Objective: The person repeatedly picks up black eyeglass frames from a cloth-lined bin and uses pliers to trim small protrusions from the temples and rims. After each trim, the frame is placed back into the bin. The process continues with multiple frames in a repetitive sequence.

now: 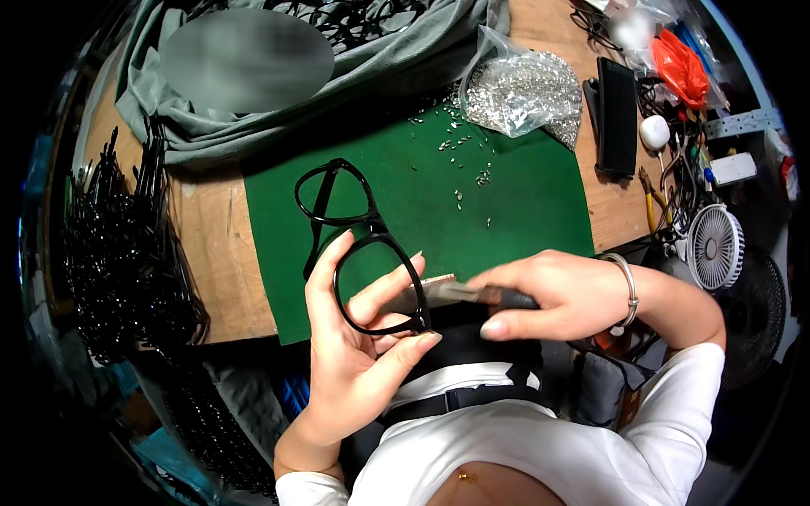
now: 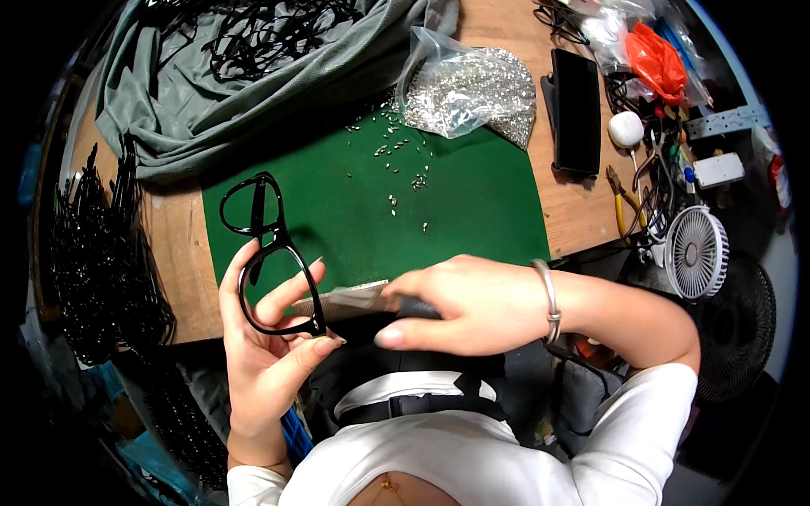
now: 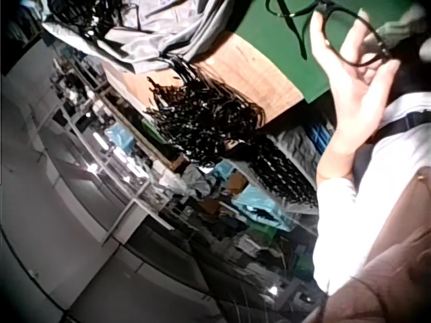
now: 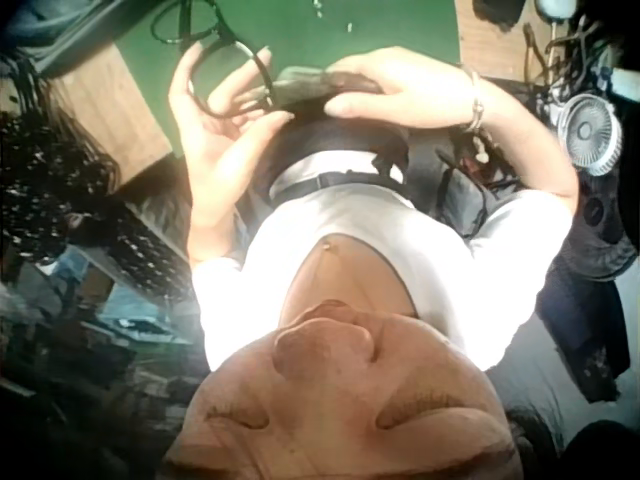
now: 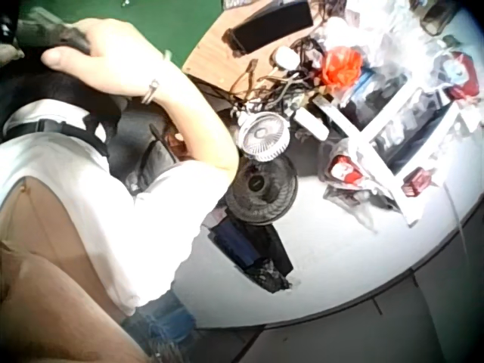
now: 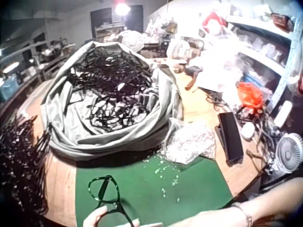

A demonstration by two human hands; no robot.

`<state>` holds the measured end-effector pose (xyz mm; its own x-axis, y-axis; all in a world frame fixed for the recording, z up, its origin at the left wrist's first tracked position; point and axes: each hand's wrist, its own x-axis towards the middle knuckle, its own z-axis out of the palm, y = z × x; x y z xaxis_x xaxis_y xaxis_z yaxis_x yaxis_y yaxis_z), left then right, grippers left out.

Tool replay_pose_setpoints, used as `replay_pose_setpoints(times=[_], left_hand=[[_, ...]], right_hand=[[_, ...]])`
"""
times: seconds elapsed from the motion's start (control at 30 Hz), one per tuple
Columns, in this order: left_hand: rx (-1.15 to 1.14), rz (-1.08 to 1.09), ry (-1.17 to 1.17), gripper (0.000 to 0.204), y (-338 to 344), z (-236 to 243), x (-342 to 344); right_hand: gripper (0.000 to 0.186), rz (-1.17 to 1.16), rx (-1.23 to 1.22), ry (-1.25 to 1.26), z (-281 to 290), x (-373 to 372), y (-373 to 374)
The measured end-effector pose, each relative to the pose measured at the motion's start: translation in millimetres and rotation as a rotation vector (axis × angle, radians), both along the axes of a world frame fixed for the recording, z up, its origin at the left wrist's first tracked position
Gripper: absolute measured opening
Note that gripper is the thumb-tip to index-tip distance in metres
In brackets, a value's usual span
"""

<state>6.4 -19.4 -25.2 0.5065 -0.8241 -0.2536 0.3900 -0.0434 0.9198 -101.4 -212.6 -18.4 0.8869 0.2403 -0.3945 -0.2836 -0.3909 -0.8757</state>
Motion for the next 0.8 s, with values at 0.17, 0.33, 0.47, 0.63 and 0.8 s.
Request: replay_pose_setpoints(times=[0.17,0.33,0.47,0.63,0.8], left_hand=[[-0.001,-0.034,-0.064,0.082,-11,-10,-4],[-0.105,0.052,-0.154,0.075,18,-29,-21],[0.052,0.108,-0.077,0.066,36,-30,-40],[-0.047,0.007,0.131,0.086,20,-32,-40],[-0.167,-0.069,0.478,0.05,30,-42,-34]], right_hand=[[0.058,-0.137,-0.759,-0.138,-40,-25,9],[0.052,-0.157,-0.738,-0.223,-50,-27,13],[0.022,-0.338,-0.676,-0.272,-42,-20,-11],[0.019,-0.441,-0.697,-0.213,-73,-13,-18],[0.019,-0.467,-0.742,-0.194,-75,-13,-15]])
